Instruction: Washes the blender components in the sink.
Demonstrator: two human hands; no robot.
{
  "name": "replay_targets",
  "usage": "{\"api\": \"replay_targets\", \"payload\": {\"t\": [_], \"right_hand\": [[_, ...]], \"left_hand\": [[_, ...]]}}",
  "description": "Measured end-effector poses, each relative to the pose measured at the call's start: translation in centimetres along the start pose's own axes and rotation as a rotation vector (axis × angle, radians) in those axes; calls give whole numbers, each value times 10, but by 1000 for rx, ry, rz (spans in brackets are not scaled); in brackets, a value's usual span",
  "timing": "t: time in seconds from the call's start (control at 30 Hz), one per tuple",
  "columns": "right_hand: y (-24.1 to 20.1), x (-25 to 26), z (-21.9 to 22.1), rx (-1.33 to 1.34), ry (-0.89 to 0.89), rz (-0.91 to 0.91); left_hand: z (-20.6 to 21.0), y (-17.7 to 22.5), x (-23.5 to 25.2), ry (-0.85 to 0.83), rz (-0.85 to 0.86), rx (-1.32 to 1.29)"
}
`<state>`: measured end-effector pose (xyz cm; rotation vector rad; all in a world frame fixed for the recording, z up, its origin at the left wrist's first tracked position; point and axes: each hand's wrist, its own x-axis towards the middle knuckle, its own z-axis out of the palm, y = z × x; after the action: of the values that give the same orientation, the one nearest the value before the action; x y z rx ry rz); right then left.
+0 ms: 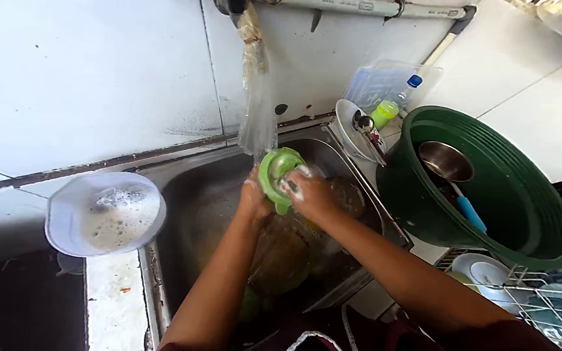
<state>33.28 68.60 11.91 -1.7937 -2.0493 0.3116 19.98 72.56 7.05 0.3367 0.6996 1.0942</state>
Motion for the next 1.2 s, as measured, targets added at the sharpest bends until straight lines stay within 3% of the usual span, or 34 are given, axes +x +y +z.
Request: {"api": "replay_targets", "payload": {"t": [0.13, 0.3, 0.43, 0.53, 0.6, 0.7, 0.73, 0.8, 0.87, 0.93, 1.1, 1.2], "right_hand": [[4, 28, -3, 36, 69, 272], [-23, 10, -7, -32, -43, 94], [-19, 29, -15, 65, -143, 194], [-18, 15, -20, 133, -336, 153], [-7, 15, -20, 113, -280, 157], [17, 27, -10, -10, 43, 179], [18, 27, -10, -40, 56, 176], [2, 19, -18, -57, -118, 184], [-10, 8, -33, 7, -375, 255], [5, -6, -45, 136, -431, 303], [98, -69, -56, 278, -69, 740], [122, -96, -56, 351, -23, 1019]], "left_hand": [[1, -17, -12, -31, 18, 221], [7, -20, -8, 65, 195, 365], [11, -25, -8, 115, 274, 427], [-3, -19, -3, 130, 263, 352], [-6, -18, -5, 96, 154, 234], [-2, -20, -8, 109, 74, 33], [0, -20, -8, 124, 79, -4], [0, -17, -4, 175, 114, -34], [-9, -12, 2, 174, 195, 13], [-18, -5, 7, 81, 305, 156], [-7, 2, -4, -194, 375, 586], [15, -5, -10, -375, 444, 891]]}}
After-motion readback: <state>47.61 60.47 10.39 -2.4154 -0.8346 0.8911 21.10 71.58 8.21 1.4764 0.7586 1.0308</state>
